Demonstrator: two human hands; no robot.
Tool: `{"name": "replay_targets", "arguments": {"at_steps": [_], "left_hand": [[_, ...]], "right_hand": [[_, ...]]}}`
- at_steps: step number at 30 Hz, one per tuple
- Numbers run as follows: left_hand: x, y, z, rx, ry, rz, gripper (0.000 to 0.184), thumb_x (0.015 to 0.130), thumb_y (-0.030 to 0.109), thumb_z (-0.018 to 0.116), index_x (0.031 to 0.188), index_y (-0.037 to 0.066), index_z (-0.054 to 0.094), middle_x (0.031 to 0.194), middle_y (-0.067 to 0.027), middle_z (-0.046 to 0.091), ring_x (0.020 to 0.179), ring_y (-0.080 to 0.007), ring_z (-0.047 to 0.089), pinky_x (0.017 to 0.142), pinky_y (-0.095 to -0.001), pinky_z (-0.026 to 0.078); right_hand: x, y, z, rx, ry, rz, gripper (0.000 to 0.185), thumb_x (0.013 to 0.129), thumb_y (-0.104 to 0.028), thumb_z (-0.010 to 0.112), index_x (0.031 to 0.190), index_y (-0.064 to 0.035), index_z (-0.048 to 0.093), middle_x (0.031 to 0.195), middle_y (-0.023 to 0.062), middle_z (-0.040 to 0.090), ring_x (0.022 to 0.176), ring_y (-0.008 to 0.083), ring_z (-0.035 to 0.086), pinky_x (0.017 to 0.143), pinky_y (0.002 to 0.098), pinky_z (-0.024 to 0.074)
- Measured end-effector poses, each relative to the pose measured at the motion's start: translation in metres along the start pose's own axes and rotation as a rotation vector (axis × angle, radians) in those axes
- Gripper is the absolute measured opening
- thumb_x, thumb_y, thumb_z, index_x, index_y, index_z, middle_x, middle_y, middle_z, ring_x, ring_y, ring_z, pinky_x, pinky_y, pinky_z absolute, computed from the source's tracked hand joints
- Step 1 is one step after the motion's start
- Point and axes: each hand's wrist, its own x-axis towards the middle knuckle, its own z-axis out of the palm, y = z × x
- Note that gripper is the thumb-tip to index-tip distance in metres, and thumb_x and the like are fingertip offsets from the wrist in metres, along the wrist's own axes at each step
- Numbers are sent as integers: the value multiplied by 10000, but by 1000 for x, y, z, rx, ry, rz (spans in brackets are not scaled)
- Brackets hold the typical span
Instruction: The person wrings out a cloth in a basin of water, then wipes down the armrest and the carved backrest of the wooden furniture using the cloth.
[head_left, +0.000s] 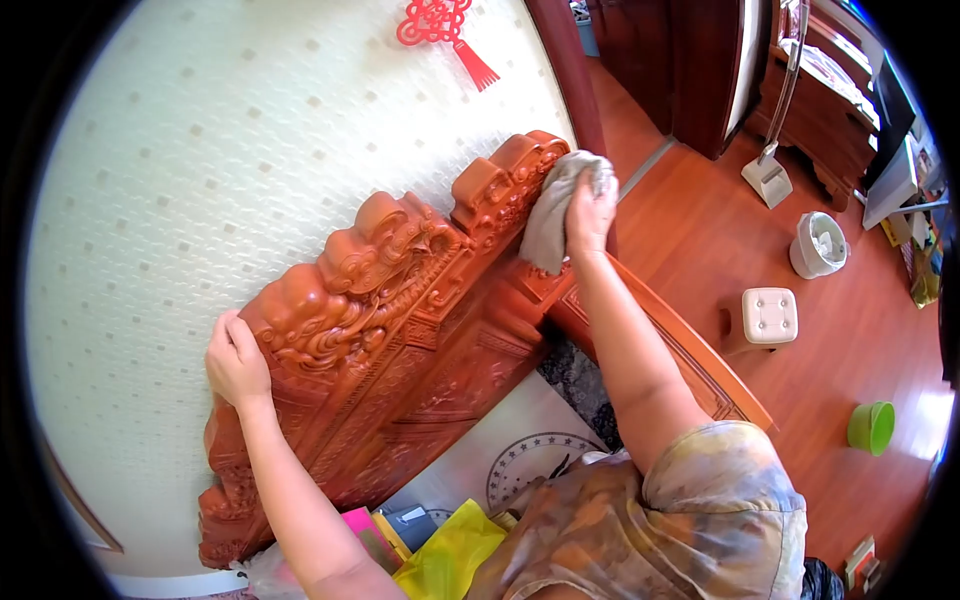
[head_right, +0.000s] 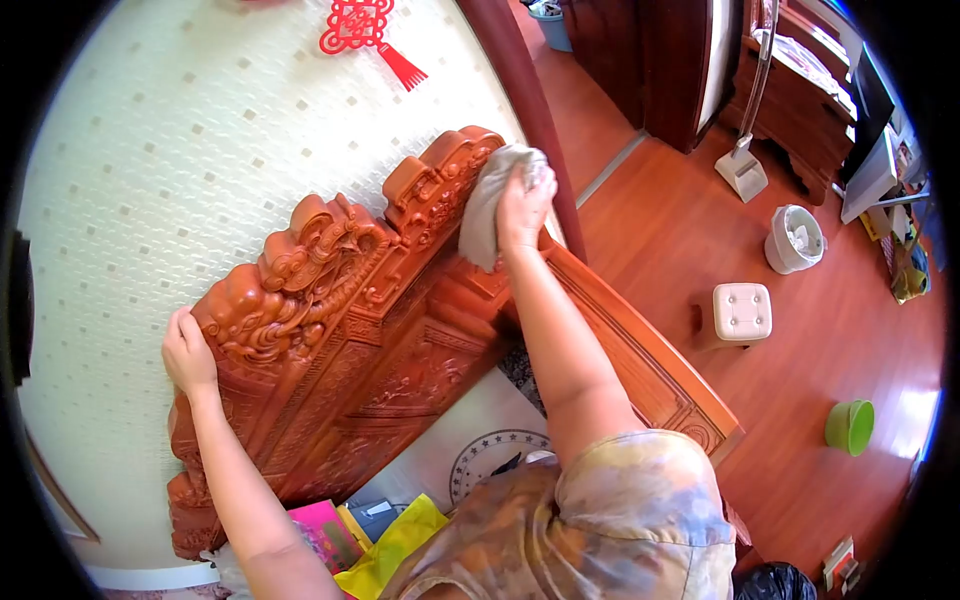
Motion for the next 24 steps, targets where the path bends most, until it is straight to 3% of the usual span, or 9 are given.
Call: {"name": "replay_targets", "arguments": {"at_steps": [4, 7, 10, 12, 16, 18, 20, 22, 24], "left_hand": [[1, -2, -1, 7, -32, -13, 344, 818, 249, 362, 889, 20, 609, 803, -179, 606, 749, -332, 581, 641, -368, 442], [1, -1, -1, 0, -12, 2, 345, 815, 245, 362, 891, 15, 608, 808, -181, 606, 752, -333, 581, 645, -369, 443], [0, 2, -2, 11, -11, -3, 344, 815, 240, 363, 894, 12, 607, 813, -181, 606, 755, -334, 581, 649, -368, 443], [2, -1, -1, 9, -10, 2, 344, 815, 240, 362, 896, 12, 608, 813, -182, 606, 754, -334, 581, 649, -369, 443], [1, 1, -1, -2, -24, -2, 350, 817, 245, 357, 897, 12, 606, 812, -184, 604, 753, -337, 580, 648, -371, 443], [0, -3, 0, -2, -19, 11, 353, 818, 247, 354, 894, 13, 605, 810, -186, 603, 751, -338, 578, 646, -372, 442], [1, -3, 1, 3, -7, 20, 355, 819, 250, 350, 892, 14, 605, 808, -187, 602, 749, -340, 577, 644, -374, 441], [0, 1, -2, 18, -33, 1, 357, 822, 252, 344, 885, 17, 604, 805, -184, 601, 743, -344, 573, 639, -377, 438], [1, 0, -1, 18, -16, 22, 355, 823, 253, 343, 879, 18, 604, 803, -180, 602, 741, -344, 571, 636, -379, 436]], "right_hand": [[14, -28, -9, 237, 278, 89, 409, 847, -356, 480, 1055, -4, 481, 910, 109, 472, 925, 257, 507, 739, 377, 413], [10, -40, 1, 82, 1, 76, 289, 783, -235, 528, 969, -14, 536, 835, 90, 546, 802, 263, 542, 679, 392, 425], [-14, 0, 20, -103, 164, -346, 297, 738, -210, 567, 944, 0, 524, 973, 135, 514, 938, 240, 486, 781, 401, 386], [-50, -13, 14, -2, -53, -146, 372, 777, -256, 561, 1050, -17, 477, 1010, 152, 390, 930, 283, 433, 835, 372, 355], [-107, -1, 3, -188, -357, -515, 291, 702, -159, 609, 948, -47, 501, 965, 178, 406, 916, 322, 426, 803, 408, 365], [-95, -8, -11, -188, -543, -425, 280, 682, -145, 631, 928, -61, 528, 936, 157, 426, 910, 305, 422, 790, 419, 376], [-71, -1, -8, -178, -263, -616, 283, 738, -190, 604, 950, -36, 498, 929, 179, 416, 922, 300, 426, 784, 428, 379], [-30, 19, 3, -222, -95, -248, 354, 779, -212, 571, 1048, -25, 438, 985, 193, 386, 928, 302, 412, 818, 416, 350], [-14, 24, 7, -259, -40, -289, 402, 815, -332, 526, 1039, -9, 442, 971, 166, 380, 913, 288, 411, 818, 390, 352]]}}
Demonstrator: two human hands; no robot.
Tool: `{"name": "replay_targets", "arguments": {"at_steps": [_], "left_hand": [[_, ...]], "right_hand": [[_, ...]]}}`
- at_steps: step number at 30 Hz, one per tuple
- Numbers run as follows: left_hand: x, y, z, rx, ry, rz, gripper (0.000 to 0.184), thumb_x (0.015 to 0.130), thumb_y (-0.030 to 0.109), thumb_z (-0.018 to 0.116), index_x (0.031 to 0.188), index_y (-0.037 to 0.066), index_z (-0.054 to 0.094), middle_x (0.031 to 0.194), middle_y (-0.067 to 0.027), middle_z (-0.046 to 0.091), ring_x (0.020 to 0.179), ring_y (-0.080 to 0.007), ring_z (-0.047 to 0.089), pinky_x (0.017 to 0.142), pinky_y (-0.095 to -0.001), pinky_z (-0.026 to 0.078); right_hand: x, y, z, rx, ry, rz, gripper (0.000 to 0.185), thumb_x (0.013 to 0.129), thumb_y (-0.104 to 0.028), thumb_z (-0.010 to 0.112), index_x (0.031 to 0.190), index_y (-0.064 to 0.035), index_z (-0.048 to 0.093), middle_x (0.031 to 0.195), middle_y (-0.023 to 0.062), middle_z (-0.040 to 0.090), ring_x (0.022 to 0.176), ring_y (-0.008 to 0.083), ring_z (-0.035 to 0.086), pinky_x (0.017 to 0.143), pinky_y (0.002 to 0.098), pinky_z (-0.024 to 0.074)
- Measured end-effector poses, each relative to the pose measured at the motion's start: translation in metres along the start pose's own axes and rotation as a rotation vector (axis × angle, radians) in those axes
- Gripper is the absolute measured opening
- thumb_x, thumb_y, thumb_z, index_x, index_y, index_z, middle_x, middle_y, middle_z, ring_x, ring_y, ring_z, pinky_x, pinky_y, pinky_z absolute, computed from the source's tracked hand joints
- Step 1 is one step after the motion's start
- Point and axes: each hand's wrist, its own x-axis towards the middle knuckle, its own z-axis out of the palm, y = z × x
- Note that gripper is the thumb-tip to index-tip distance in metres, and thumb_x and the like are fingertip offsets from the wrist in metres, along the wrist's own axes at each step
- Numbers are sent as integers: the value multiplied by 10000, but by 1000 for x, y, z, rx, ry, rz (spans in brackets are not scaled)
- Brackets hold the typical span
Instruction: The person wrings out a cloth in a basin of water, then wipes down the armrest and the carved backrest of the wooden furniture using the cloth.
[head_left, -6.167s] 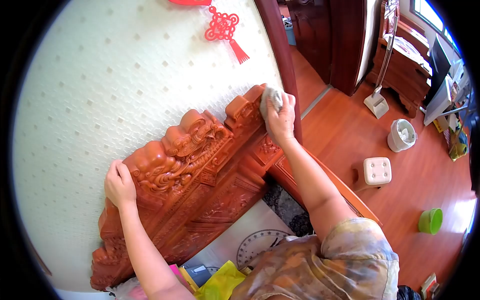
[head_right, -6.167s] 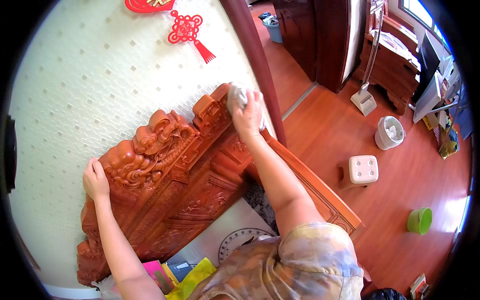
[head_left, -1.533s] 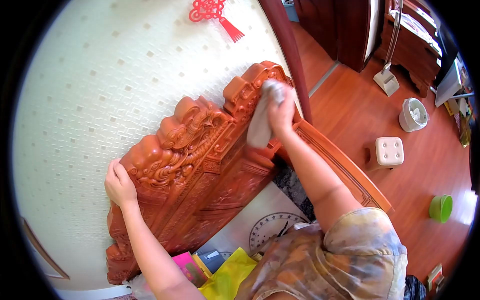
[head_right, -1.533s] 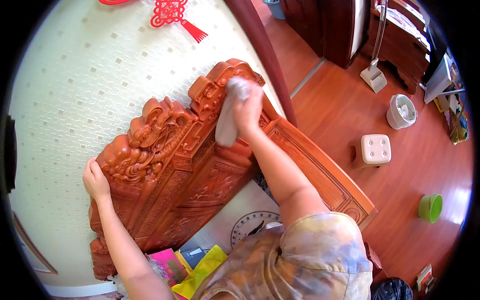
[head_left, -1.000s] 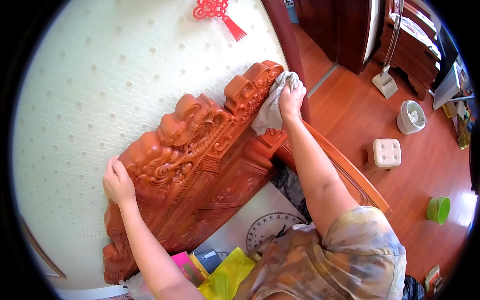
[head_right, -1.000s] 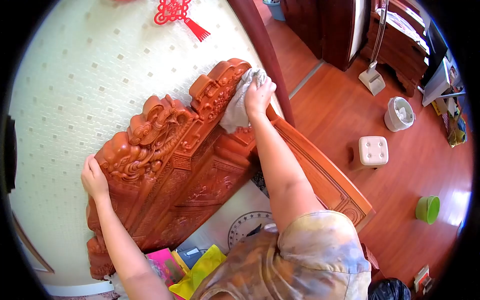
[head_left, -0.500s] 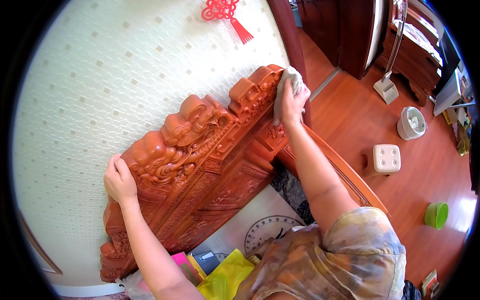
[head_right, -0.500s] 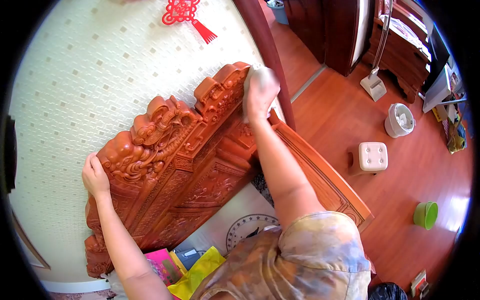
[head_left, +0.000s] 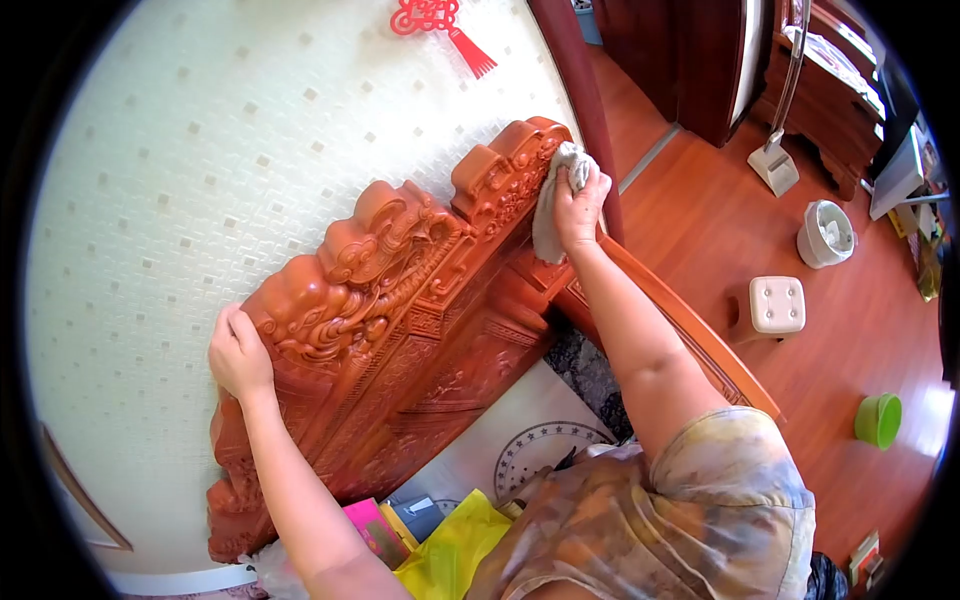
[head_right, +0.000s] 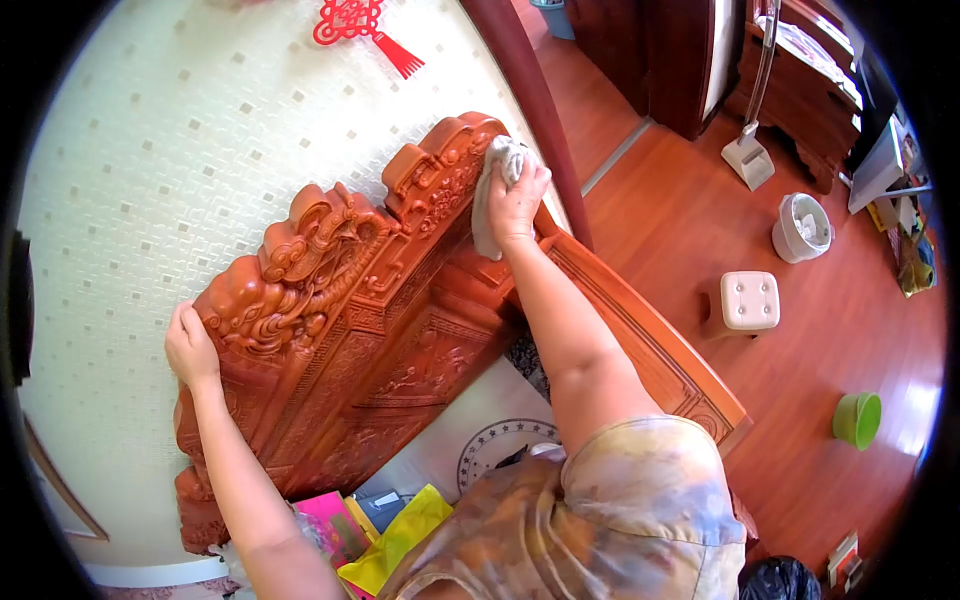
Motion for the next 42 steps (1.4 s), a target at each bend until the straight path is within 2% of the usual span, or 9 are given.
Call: {"name": "replay_targets", "arguments": {"at_steps": [3, 5, 7, 8, 12, 20, 29, 32, 42], "left_hand": [[-2, 1, 0, -11, 12, -10, 352, 824, 252, 343, 868, 18, 603, 803, -175, 602, 744, -344, 569, 636, -381, 433], [0, 3, -1, -9, -3, -19, 351, 824, 250, 343, 864, 17, 601, 806, -174, 601, 749, -342, 569, 639, -381, 433], [0, 1, 0, 12, -9, -24, 348, 823, 250, 345, 858, 16, 599, 811, -172, 602, 759, -337, 571, 647, -378, 434], [0, 0, 1, 13, -6, -20, 348, 823, 250, 345, 858, 16, 599, 811, -172, 602, 759, -337, 571, 647, -378, 434], [1, -6, 2, -1, -3, -12, 353, 823, 255, 350, 881, 19, 605, 830, -173, 605, 774, -338, 572, 663, -377, 437], [-1, -1, 0, 3, 13, -23, 362, 821, 272, 358, 899, 25, 611, 838, -173, 608, 782, -343, 574, 665, -382, 444], [-2, 1, -1, 12, -2, -28, 359, 824, 278, 362, 888, 27, 611, 835, -170, 608, 772, -345, 573, 656, -382, 444], [-1, -1, 0, -9, 4, -4, 357, 825, 278, 360, 888, 32, 611, 840, -170, 607, 776, -342, 572, 657, -381, 442], [0, 2, -1, 11, -2, -45, 369, 820, 295, 354, 888, 42, 614, 822, -169, 608, 766, -346, 573, 648, -390, 440]], "right_hand": [[-19, -41, -8, 157, -38, 292, 334, 790, -261, 577, 1013, -29, 487, 952, 169, 391, 873, 283, 441, 784, 381, 369], [-61, -43, -4, 184, -216, 156, 320, 784, -199, 557, 1034, -21, 467, 960, 161, 381, 889, 291, 429, 788, 393, 371], [-93, -44, -12, 155, -317, -259, 373, 678, -77, 613, 1019, -44, 466, 953, 171, 382, 921, 306, 396, 792, 402, 361], [-92, -35, -10, 186, -358, -230, 343, 677, -52, 604, 992, -36, 469, 936, 178, 380, 906, 317, 399, 793, 405, 352], [-69, -47, -12, 234, -214, -35, 278, 724, -90, 601, 968, -53, 473, 952, 165, 386, 884, 313, 422, 800, 372, 364], [-75, -65, -4, 212, -106, 31, 319, 738, -176, 615, 991, -22, 497, 948, 172, 418, 897, 319, 444, 791, 384, 372], [-83, -61, -8, 150, -238, -371, 337, 602, -61, 656, 916, -78, 536, 891, 124, 454, 832, 305, 478, 684, 373, 420], [-81, -53, -29, 28, -473, -367, 341, 607, -64, 655, 928, -96, 541, 896, 115, 453, 834, 299, 483, 681, 372, 426], [-58, -69, -37, 36, -466, -506, 342, 641, -64, 605, 976, -118, 558, 950, 75, 508, 803, 284, 541, 659, 351, 456]]}}
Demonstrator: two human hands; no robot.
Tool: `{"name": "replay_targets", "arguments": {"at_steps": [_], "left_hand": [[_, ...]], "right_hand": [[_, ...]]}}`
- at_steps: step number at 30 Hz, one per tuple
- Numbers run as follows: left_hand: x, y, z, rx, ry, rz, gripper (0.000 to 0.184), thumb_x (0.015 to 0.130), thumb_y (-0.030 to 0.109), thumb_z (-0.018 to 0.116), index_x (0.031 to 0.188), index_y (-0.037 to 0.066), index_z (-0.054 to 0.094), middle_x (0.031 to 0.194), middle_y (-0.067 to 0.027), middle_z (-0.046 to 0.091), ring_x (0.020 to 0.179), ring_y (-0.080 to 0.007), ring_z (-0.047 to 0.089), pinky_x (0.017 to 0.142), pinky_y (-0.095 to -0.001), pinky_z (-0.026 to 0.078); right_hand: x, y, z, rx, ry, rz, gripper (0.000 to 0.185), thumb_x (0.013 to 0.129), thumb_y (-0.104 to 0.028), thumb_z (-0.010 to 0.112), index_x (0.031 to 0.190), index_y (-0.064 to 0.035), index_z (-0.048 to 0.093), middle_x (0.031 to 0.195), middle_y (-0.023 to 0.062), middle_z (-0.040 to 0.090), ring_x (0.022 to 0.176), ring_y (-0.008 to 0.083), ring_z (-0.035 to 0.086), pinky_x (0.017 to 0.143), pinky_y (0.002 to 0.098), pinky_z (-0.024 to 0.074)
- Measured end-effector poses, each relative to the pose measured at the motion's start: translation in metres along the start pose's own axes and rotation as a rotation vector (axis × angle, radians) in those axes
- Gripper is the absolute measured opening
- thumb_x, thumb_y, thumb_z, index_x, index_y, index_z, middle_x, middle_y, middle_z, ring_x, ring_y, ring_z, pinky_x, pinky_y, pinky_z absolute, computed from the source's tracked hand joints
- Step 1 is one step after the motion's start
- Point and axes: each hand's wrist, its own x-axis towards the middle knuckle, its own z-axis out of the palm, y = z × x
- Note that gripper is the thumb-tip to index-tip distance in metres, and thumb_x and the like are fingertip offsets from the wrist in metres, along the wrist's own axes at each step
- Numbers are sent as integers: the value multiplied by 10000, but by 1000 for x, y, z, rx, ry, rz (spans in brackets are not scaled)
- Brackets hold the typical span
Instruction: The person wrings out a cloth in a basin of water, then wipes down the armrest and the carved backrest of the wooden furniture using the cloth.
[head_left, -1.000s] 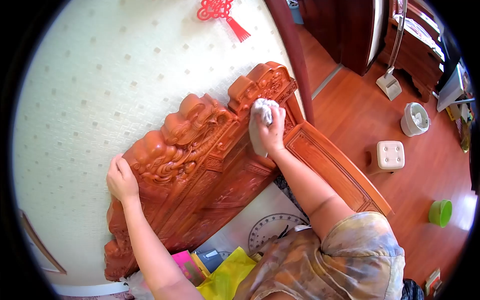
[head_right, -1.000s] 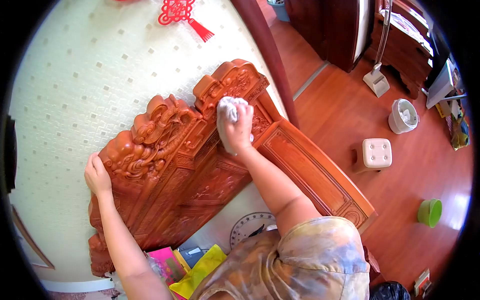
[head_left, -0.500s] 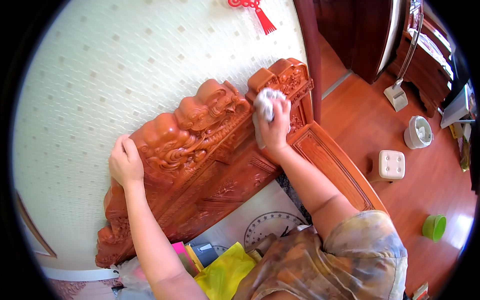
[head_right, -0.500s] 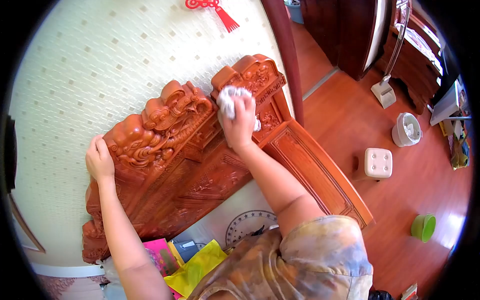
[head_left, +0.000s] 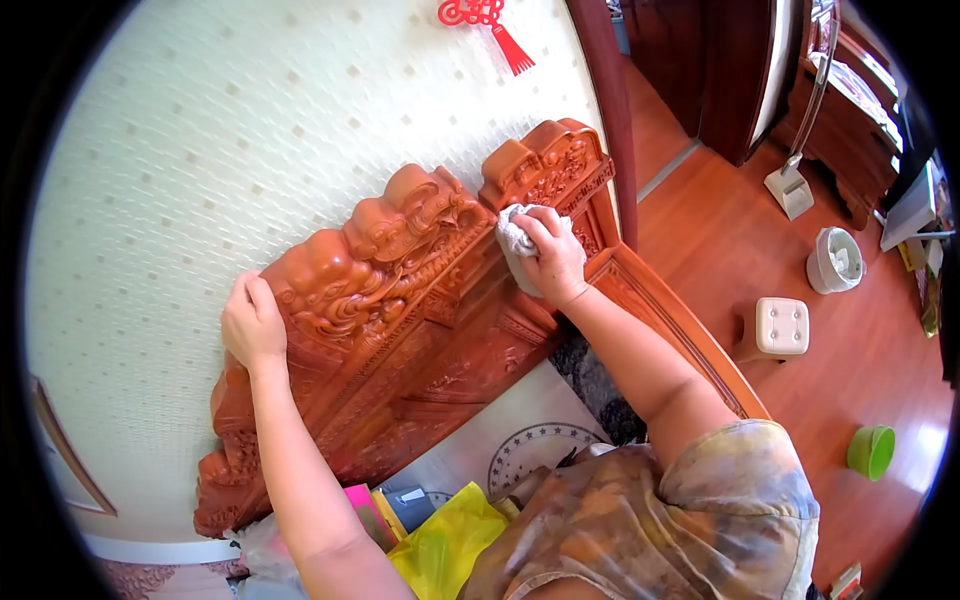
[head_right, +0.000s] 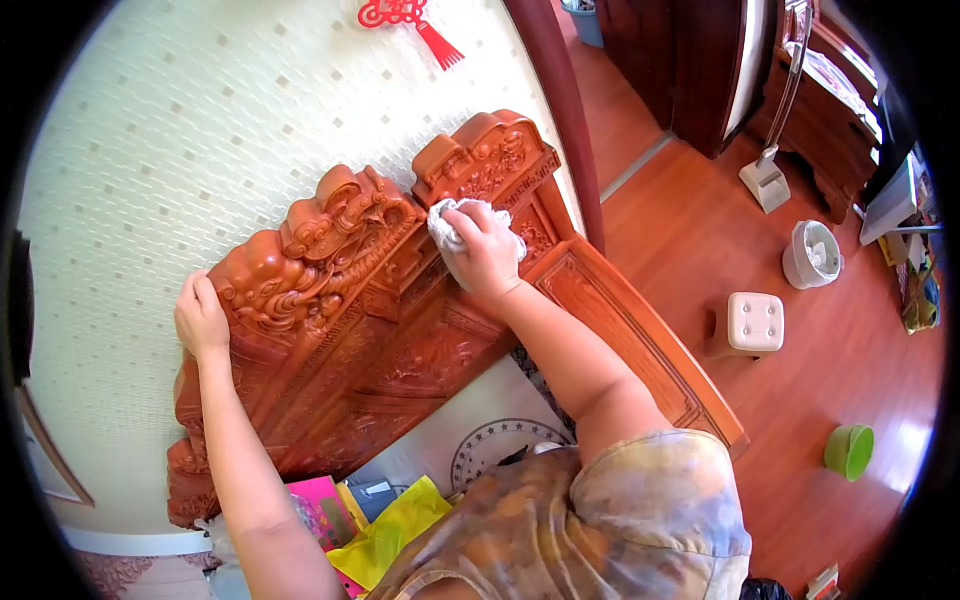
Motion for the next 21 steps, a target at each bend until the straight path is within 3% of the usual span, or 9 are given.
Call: {"name": "replay_targets", "arguments": {"at_steps": [8, 13, 18, 21], "left_hand": [[-2, -3, 2, 5, -27, 15, 373, 823, 286, 346, 890, 32, 612, 828, -173, 607, 775, -347, 572, 663, -389, 441], [0, -2, 1, 22, 2, 30, 371, 821, 274, 341, 889, 26, 609, 823, -173, 609, 766, -340, 575, 660, -387, 440], [-1, 2, -1, 1, -43, 0, 365, 815, 262, 332, 877, 24, 603, 809, -171, 609, 752, -341, 573, 645, -390, 435], [1, -3, 1, 32, -30, 26, 359, 818, 257, 336, 873, 24, 603, 805, -171, 608, 752, -340, 574, 643, -389, 436]], "right_hand": [[6, -9, 2, 71, 36, 32, 347, 642, -63, 600, 979, -124, 546, 926, 75, 501, 810, 285, 528, 660, 373, 441], [-24, 19, -2, -79, -138, 53, 339, 644, -61, 604, 969, -134, 541, 925, 81, 504, 788, 291, 526, 641, 386, 440], [-11, -20, 11, 139, 85, 96, 360, 624, -32, 631, 948, -123, 505, 909, 93, 467, 817, 300, 504, 653, 381, 426], [-19, 1, 27, 70, 117, -71, 298, 609, -55, 651, 871, -131, 533, 864, 76, 472, 786, 275, 498, 635, 358, 424]]}}
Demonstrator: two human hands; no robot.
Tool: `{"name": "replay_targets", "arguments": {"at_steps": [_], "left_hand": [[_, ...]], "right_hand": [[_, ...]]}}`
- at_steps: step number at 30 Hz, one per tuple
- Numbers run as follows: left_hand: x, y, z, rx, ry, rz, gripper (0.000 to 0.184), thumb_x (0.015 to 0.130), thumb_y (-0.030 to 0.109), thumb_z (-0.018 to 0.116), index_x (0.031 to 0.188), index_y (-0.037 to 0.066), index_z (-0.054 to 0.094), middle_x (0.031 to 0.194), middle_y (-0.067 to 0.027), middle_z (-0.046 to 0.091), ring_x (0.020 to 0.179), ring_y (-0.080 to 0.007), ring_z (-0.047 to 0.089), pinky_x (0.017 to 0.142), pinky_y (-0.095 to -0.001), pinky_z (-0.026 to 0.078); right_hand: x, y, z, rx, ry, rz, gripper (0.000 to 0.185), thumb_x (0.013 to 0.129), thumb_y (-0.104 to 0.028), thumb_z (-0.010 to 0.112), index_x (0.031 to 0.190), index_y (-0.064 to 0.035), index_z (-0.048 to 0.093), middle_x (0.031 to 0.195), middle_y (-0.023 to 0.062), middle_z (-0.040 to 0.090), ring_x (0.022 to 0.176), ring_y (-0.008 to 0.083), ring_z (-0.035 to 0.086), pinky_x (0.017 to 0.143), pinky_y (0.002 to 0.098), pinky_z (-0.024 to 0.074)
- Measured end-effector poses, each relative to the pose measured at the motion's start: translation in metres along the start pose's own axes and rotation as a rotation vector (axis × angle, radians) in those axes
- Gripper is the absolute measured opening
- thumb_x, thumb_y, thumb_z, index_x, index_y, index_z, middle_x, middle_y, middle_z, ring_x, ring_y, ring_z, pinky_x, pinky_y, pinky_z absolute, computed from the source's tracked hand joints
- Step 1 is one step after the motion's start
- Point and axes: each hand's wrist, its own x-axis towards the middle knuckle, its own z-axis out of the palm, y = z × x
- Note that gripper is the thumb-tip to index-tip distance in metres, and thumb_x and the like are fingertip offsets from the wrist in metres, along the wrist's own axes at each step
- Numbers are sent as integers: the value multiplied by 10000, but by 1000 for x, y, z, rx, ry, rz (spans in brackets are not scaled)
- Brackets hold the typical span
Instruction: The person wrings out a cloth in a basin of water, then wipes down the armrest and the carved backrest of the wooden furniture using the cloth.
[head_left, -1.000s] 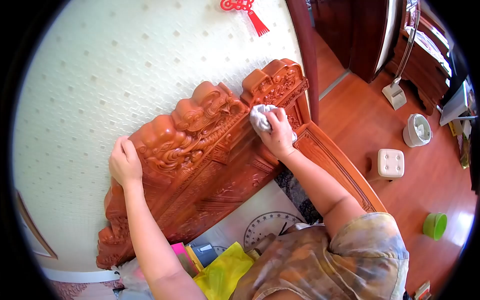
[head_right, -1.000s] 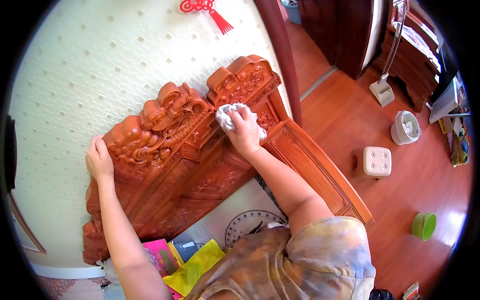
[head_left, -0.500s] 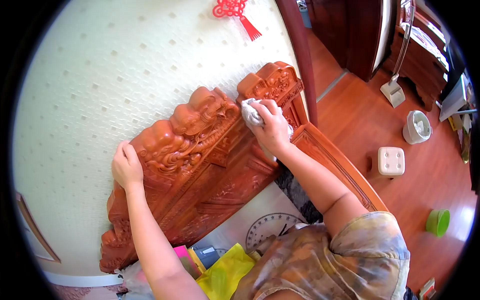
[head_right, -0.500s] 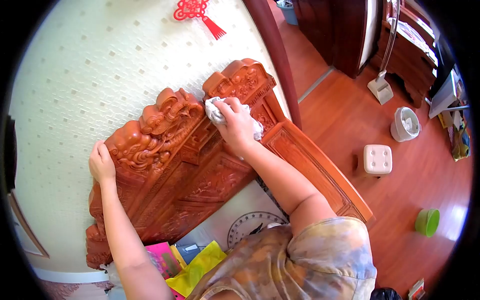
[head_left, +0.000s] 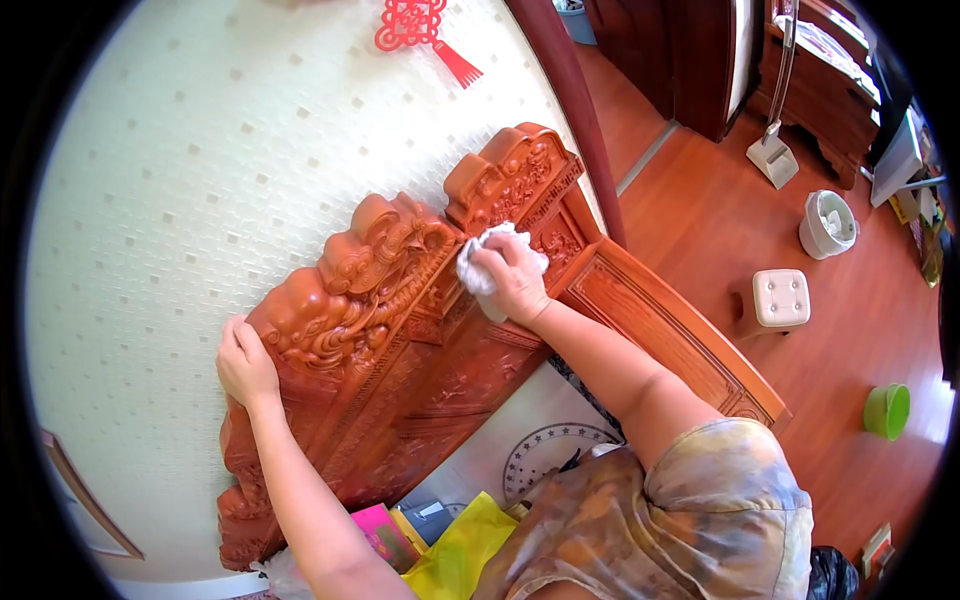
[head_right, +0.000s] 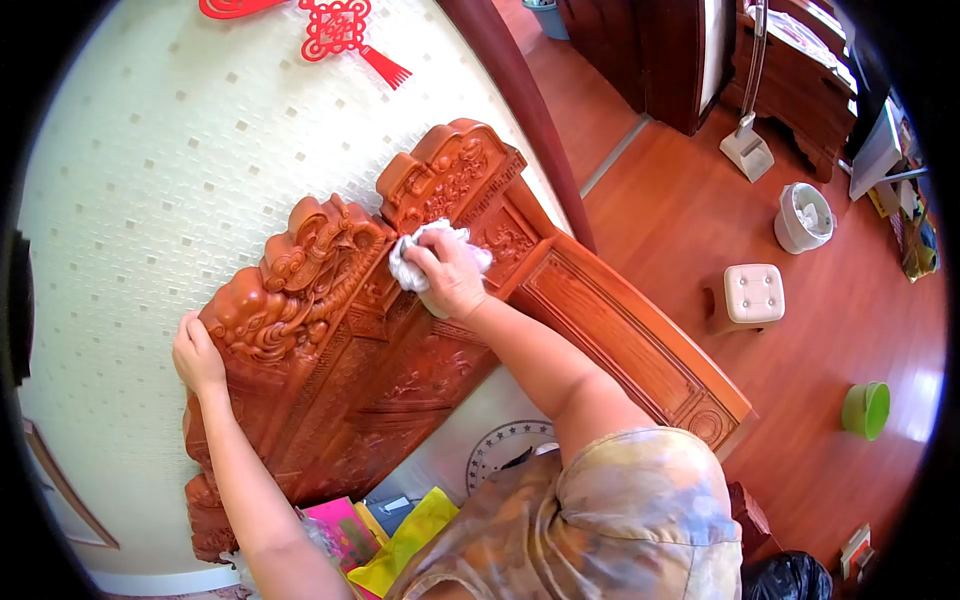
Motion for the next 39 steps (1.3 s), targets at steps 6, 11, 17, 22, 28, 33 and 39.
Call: {"name": "replay_targets", "arguments": {"at_steps": [6, 11, 17, 22, 28, 33, 39], "left_hand": [[-1, -2, 0, -49, 0, -4, 350, 826, 253, 346, 882, 25, 605, 807, -173, 607, 755, -339, 576, 642, -381, 437], [-2, -2, 2, -39, 50, 25, 347, 827, 243, 348, 880, 19, 607, 812, -172, 609, 757, -336, 577, 647, -370, 439], [0, -4, 2, -30, 26, 19, 347, 827, 234, 347, 884, 7, 603, 824, -176, 608, 767, -334, 578, 660, -366, 439], [1, -5, 3, -45, 30, 72, 346, 832, 238, 344, 872, 9, 600, 813, -176, 605, 760, -335, 575, 651, -373, 434], [0, -4, 2, -64, 5, 21, 347, 834, 238, 339, 867, 7, 597, 800, -172, 604, 744, -332, 573, 646, -372, 434], [0, -1, 2, -73, 5, 4, 348, 833, 237, 337, 868, 8, 596, 802, -169, 605, 744, -330, 573, 644, -370, 433], [0, -1, 0, -56, 0, 24, 351, 829, 239, 335, 869, 6, 595, 809, -169, 604, 754, -328, 572, 651, -369, 432]], "right_hand": [[9, 65, -15, -256, 155, 277, 433, 625, -47, 638, 1018, -110, 469, 1004, 156, 410, 935, 313, 464, 708, 384, 442], [56, 119, -43, -254, 349, 641, 346, 741, -119, 581, 1047, -58, 432, 995, 192, 421, 920, 362, 455, 797, 407, 389], [3, 49, -14, -45, 158, 448, 347, 750, -94, 569, 1047, -36, 400, 951, 201, 410, 871, 384, 450, 782, 411, 389], [9, 63, -14, -89, 198, 532, 286, 785, -81, 494, 1054, -56, 399, 997, 179, 377, 882, 337, 483, 751, 416, 433], [56, 110, -35, -253, 357, 729, 329, 784, -154, 525, 1066, -45, 395, 1007, 198, 417, 909, 380, 466, 767, 438, 392], [17, 76, -27, -104, 19, 697, 345, 798, -245, 513, 1077, -73, 406, 1034, 172, 435, 937, 360, 490, 792, 433, 398], [74, 94, -53, -255, 205, 943, 298, 796, -232, 499, 1033, -66, 429, 1002, 191, 463, 901, 381, 497, 761, 449, 406]]}}
